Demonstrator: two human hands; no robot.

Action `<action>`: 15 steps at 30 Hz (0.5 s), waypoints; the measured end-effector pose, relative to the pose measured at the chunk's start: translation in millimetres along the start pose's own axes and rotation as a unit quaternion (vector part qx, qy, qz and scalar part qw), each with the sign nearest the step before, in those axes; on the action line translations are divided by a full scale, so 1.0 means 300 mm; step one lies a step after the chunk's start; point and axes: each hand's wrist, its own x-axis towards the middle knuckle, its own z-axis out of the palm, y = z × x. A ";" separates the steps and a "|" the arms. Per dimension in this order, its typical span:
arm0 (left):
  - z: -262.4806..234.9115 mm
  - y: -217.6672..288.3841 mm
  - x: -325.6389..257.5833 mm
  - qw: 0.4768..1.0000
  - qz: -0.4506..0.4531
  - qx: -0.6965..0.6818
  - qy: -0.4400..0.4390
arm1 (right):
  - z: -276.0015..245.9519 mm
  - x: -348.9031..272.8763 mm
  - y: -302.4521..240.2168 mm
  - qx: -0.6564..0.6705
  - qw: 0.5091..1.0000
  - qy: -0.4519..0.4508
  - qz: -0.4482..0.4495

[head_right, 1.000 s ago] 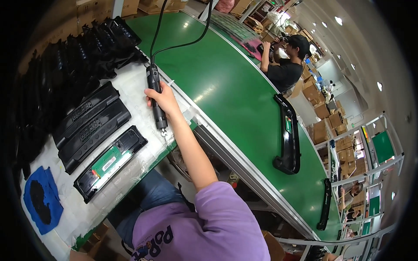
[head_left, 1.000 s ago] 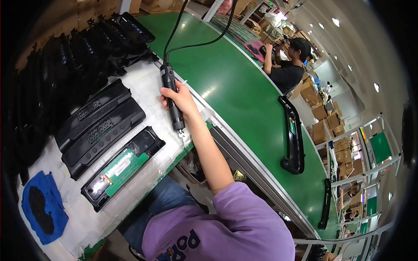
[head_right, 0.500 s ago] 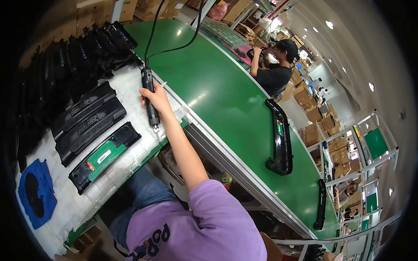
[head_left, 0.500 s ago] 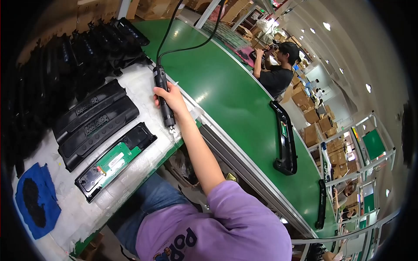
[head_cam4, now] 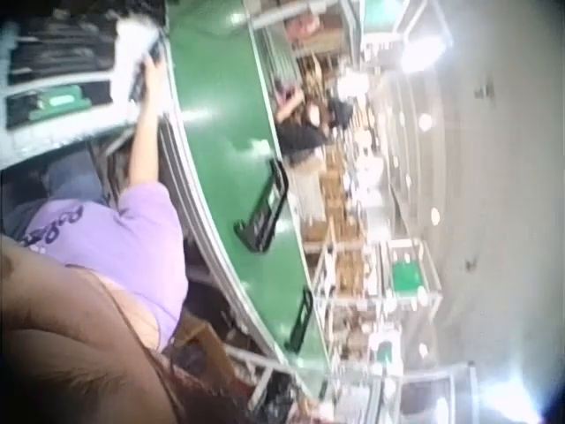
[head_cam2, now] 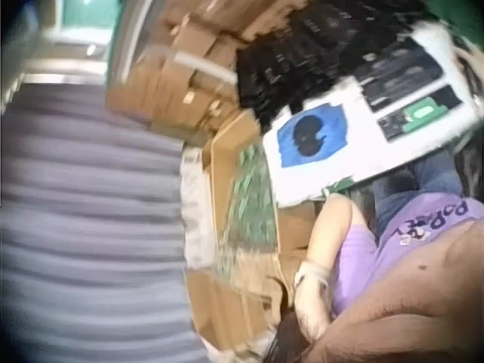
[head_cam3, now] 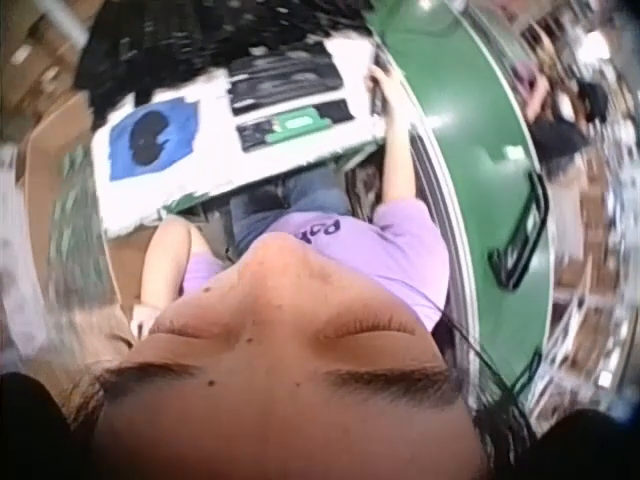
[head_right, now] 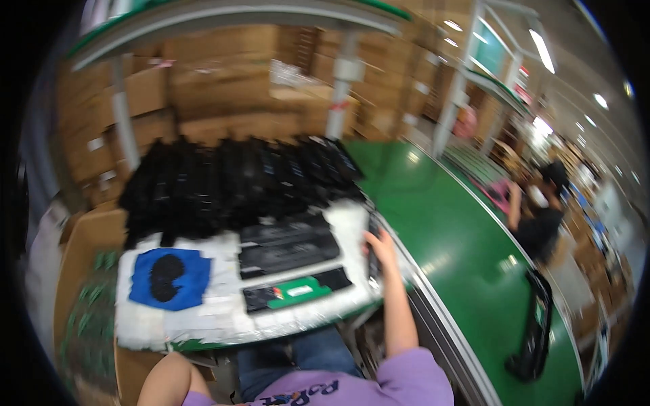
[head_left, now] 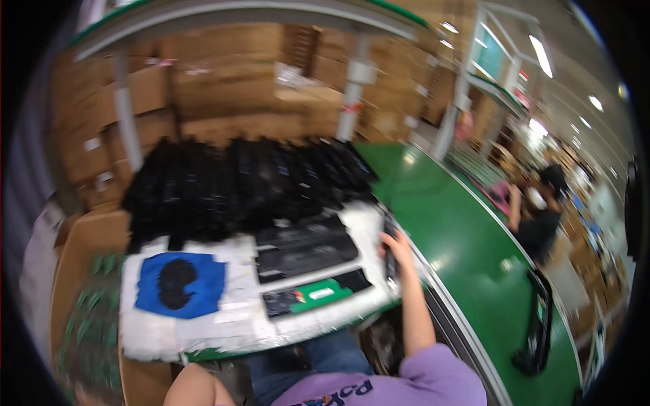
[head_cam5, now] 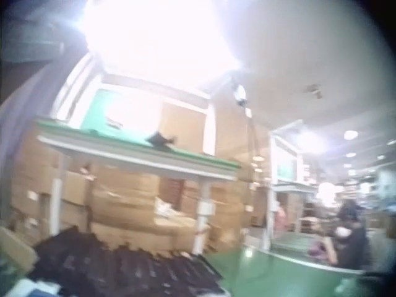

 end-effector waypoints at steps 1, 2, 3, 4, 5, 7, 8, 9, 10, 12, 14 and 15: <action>0.011 0.017 0.051 1.000 -0.021 0.008 -0.018 | -0.016 -0.001 0.011 0.027 1.000 0.006 0.005; 0.022 0.031 0.089 0.999 -0.038 0.014 -0.035 | -0.003 -0.021 -0.029 0.019 1.000 0.016 0.010; 0.035 0.039 0.126 0.998 -0.049 0.012 -0.045 | 0.006 -0.017 -0.035 0.027 0.999 0.017 0.012; 0.053 0.048 0.161 0.997 -0.060 0.006 -0.052 | 0.025 -0.016 -0.030 0.035 0.999 0.020 0.019; 0.064 0.061 0.179 0.996 -0.068 -0.001 -0.060 | 0.046 -0.004 -0.032 0.039 0.999 0.000 0.013; 0.082 0.061 0.213 0.994 -0.082 -0.011 -0.074 | 0.078 -0.009 -0.035 0.024 1.000 -0.010 0.012; 0.083 0.040 0.223 0.993 -0.086 -0.013 -0.082 | 0.062 -0.015 -0.030 0.004 1.000 0.000 0.014; 0.089 0.014 0.257 0.991 -0.091 -0.023 -0.097 | 0.009 -0.029 0.019 0.017 1.000 0.016 0.012; 0.039 -0.022 0.218 0.995 -0.086 -0.015 -0.042 | -0.031 -0.027 0.041 0.030 0.999 0.034 0.013; -0.029 -0.031 0.056 0.996 -0.081 -0.011 0.039 | -0.017 -0.061 0.013 0.032 0.998 0.048 0.031; 0.074 -0.085 -0.091 0.916 -0.104 0.129 0.364 | 0.038 -0.055 -0.029 0.012 0.999 0.017 0.027; 0.081 -0.102 -0.189 0.832 -0.173 0.145 0.507 | 0.029 -0.058 -0.026 -0.003 0.999 0.029 0.029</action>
